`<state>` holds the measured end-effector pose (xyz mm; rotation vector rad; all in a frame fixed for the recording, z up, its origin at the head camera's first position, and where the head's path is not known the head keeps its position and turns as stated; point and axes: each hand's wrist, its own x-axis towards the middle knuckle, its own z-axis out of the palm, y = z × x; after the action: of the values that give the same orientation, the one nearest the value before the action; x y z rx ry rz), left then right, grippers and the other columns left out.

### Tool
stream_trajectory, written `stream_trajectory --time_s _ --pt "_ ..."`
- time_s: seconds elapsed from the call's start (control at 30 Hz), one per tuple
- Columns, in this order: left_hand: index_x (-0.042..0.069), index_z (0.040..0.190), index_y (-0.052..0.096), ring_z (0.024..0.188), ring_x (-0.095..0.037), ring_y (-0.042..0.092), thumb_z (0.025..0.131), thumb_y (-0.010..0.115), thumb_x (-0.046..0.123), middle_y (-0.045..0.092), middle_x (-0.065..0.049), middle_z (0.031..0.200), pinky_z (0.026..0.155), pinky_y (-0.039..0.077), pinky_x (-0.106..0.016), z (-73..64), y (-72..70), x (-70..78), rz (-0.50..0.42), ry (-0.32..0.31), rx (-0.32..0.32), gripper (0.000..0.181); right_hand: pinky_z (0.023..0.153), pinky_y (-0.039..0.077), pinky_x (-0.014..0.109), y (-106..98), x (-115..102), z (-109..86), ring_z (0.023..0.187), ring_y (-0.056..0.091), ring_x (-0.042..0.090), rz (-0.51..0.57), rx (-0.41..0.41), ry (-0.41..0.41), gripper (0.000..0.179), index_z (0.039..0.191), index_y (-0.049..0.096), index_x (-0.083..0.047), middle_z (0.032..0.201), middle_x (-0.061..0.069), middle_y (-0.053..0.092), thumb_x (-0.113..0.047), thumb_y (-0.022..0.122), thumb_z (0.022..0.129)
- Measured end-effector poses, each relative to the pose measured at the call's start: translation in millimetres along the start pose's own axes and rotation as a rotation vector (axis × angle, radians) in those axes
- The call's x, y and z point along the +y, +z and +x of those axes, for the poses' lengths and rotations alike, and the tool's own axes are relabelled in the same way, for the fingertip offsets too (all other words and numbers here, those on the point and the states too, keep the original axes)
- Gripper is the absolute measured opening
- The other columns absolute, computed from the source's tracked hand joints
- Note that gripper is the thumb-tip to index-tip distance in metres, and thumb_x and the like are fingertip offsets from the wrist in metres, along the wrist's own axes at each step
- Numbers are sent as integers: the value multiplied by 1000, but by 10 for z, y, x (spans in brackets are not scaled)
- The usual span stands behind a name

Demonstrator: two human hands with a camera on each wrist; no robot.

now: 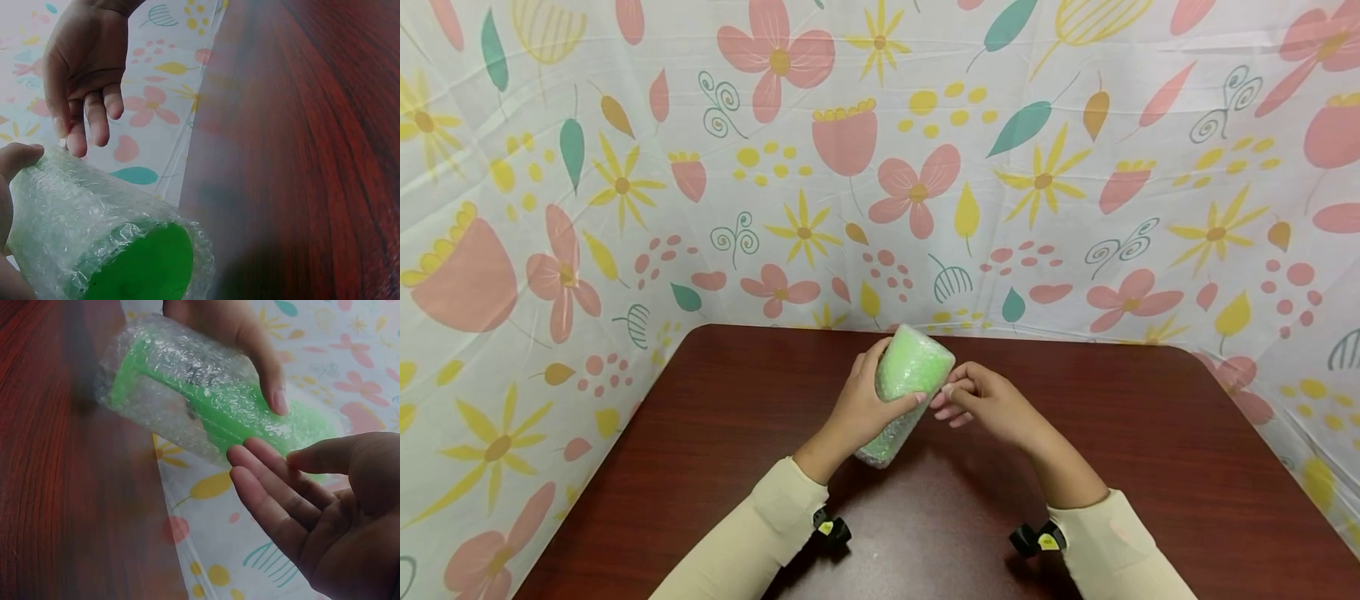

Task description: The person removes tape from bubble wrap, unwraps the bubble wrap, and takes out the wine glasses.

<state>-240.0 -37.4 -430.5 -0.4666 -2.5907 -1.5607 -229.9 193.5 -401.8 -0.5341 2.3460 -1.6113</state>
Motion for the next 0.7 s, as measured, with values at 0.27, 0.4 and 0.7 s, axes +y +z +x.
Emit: stream_trajectory --time_s 0.27,0.4,0.7 --pt "37 156 28 114 -25 55 80 81 53 43 -6 142 90 51 -44 -3 9 -16 -5 -9 3 94 75 60 48 -9 -20 -8 80 74 31 -54 41 18 23 114 56 5 90 20 72 -16 52 106" --pt "39 155 29 113 -25 55 80 81 53 44 -5 141 90 51 -44 -6 8 -10 -8 -16 4 93 75 60 52 -10 -25 -8 77 74 29 -44 37 12 20 113 56 4 86 18 72 -14 51 105" --pt "39 155 29 114 -25 55 80 81 53 43 -7 142 89 52 -45 -10 10 -4 -17 -6 1 92 76 61 39 -3 -36 -13 84 74 33 -38 33 -23 20 109 56 8 88 21 71 -11 54 104"
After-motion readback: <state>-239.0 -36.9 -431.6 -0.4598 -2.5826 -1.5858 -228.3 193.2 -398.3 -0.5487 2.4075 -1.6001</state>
